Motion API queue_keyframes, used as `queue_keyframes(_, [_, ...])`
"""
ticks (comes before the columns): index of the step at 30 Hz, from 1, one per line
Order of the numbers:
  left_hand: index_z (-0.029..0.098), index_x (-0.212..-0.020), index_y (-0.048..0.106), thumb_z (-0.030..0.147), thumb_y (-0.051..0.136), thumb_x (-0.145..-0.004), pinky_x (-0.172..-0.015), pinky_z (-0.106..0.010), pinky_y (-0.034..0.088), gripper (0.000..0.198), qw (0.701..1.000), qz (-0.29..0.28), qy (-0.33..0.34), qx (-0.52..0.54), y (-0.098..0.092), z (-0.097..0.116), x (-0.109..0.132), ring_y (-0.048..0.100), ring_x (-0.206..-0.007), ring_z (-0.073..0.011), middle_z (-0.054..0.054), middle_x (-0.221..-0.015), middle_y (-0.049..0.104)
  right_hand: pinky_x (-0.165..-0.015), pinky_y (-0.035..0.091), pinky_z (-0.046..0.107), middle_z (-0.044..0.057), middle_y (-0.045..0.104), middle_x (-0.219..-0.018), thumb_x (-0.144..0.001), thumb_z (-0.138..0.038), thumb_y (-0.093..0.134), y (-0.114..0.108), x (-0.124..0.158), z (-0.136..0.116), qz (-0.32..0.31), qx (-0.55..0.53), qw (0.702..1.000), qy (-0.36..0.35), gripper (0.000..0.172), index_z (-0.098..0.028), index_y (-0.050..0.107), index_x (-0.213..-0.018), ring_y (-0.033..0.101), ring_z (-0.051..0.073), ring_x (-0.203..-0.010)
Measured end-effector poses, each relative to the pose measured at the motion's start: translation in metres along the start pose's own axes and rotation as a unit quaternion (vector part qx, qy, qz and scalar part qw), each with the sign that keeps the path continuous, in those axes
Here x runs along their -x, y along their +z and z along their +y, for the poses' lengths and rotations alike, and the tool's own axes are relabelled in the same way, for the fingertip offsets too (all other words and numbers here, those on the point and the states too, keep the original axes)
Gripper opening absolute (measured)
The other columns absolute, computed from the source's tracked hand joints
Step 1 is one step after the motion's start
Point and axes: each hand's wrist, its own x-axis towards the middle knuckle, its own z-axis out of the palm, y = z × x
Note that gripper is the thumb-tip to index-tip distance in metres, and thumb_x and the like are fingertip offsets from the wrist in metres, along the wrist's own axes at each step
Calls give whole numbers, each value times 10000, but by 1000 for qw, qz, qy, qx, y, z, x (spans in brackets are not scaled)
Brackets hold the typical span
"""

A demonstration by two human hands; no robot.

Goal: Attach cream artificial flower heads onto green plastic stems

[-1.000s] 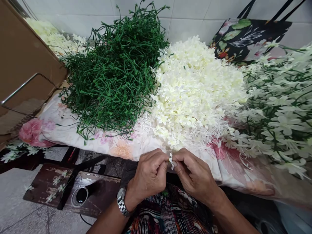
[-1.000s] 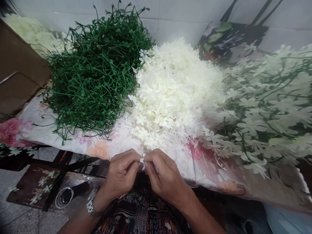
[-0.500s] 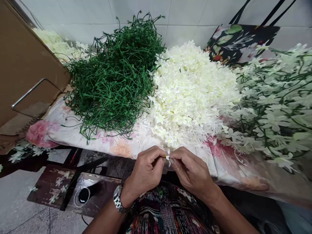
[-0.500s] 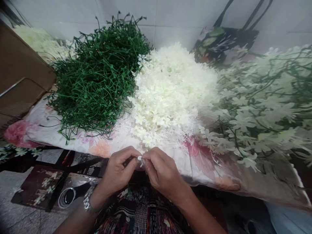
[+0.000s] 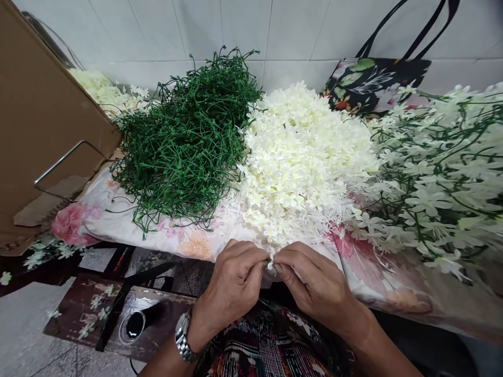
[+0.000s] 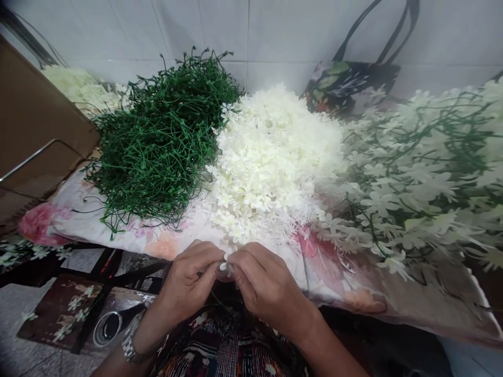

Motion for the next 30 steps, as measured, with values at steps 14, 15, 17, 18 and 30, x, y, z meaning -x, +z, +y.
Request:
queue_keyframes(14, [153,-644,542,23,444,-796,-515,-198,364,223,997,60,-28,49,13,-4,2,467,-533,-102,17,-564,491,-583,459,230,23,531,-687,-878,-62,423,6,-4,-1,-11,18,999,37,135,-135,527,-833,521,111,-633])
queue_keyframes(15, [155,-631,530,23,443,-795,-507,-195,359,228,995,75,-33,52,15,-5,2,457,-523,-99,21,-556,478,-582,459,224,21,527,-692,-877,-62,425,7,-5,0,-10,12,999,43,128,-137,522,-837,519,107,-633])
queue_keyframes(17, [158,-619,514,22,439,-791,-494,-192,350,232,992,107,-37,58,21,-8,3,443,-509,-94,27,-545,459,-571,451,215,14,513,-692,-875,-60,426,11,-5,1,-4,0,999,50,122,-146,505,-841,508,99,-624])
queue_keyframes(18, [159,-616,508,21,436,-789,-488,-192,346,233,990,121,-35,60,23,-9,3,437,-502,-92,29,-540,450,-565,445,212,8,504,-688,-875,-59,426,13,-5,1,0,-3,999,52,120,-152,495,-843,499,97,-617])
queue_keyframes(30, [171,-623,508,26,422,-776,-468,-191,340,228,983,168,-18,73,28,-12,2,428,-472,-87,41,-520,443,-561,423,213,-1,477,-687,-892,-81,409,23,-2,1,3,14,997,71,113,-171,466,-854,470,97,-606])
